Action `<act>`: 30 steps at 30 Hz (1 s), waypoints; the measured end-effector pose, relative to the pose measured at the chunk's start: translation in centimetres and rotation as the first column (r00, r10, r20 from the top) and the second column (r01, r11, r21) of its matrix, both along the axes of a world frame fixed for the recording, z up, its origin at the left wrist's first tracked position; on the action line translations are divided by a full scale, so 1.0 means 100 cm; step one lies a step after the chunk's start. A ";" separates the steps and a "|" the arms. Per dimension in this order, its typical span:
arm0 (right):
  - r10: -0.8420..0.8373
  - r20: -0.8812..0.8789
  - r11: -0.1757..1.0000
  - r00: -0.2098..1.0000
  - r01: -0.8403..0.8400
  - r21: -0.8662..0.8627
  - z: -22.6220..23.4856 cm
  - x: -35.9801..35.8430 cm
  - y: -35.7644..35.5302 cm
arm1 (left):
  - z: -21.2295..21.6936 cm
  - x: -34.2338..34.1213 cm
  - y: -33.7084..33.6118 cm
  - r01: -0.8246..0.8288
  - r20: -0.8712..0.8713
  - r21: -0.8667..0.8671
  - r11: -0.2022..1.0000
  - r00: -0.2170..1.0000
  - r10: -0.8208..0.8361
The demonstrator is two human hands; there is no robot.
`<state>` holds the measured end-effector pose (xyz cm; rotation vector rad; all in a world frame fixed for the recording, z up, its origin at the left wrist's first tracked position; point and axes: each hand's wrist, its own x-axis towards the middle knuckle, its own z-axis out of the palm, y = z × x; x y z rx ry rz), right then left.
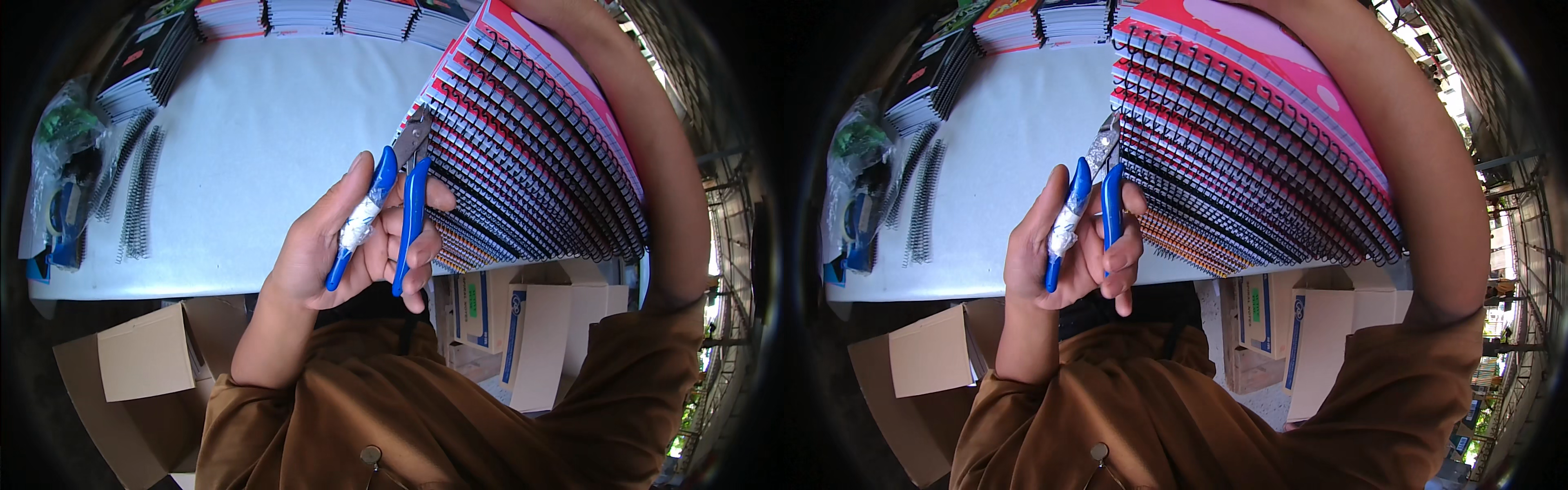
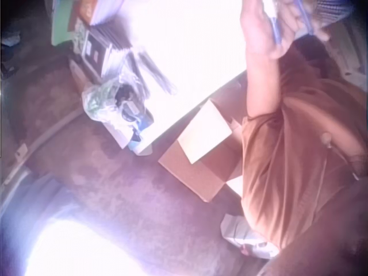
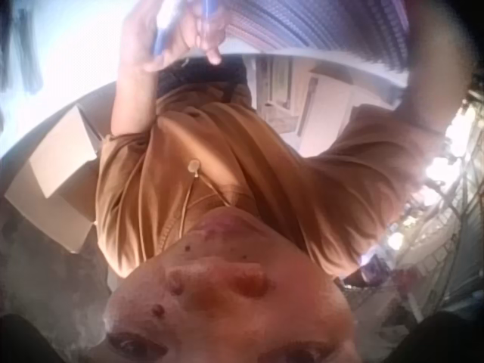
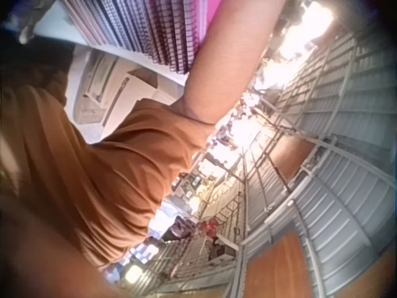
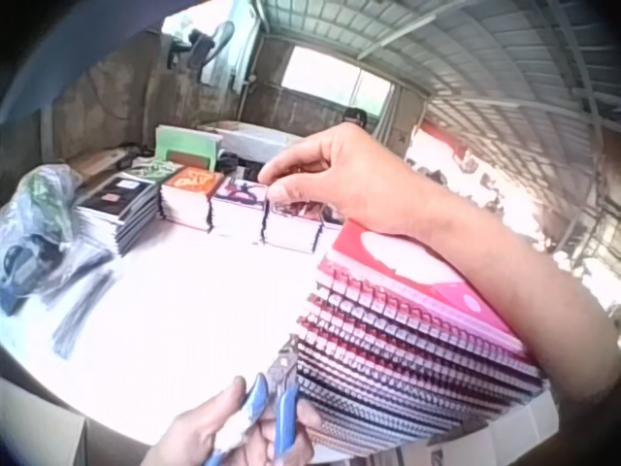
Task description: The person trims the ends of wire spirals on bound notebooks using pliers and stacks them on a table.
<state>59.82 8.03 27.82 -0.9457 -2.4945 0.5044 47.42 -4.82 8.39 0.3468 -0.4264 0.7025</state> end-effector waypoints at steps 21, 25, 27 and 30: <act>-0.066 -0.003 0.998 0.998 0.066 -0.017 0.004 0.005 -0.004 | 0.021 0.000 -0.011 -0.289 -0.501 0.330 0.899 0.753 0.426; 0.044 -0.049 0.999 0.998 -0.046 -0.027 -0.001 0.002 0.004 | 0.019 -0.003 -0.005 -0.214 -0.318 0.121 0.969 0.917 0.242; -0.008 -0.031 0.999 1.000 0.007 -0.035 0.000 0.000 0.001 | 0.016 -0.013 -0.004 -0.278 -0.424 0.252 0.927 0.829 0.364; -0.050 -0.003 0.998 0.999 0.050 -0.046 -0.001 -0.002 0.001 | 0.026 0.010 -0.012 -0.280 -0.244 0.950 0.137 -0.394 0.886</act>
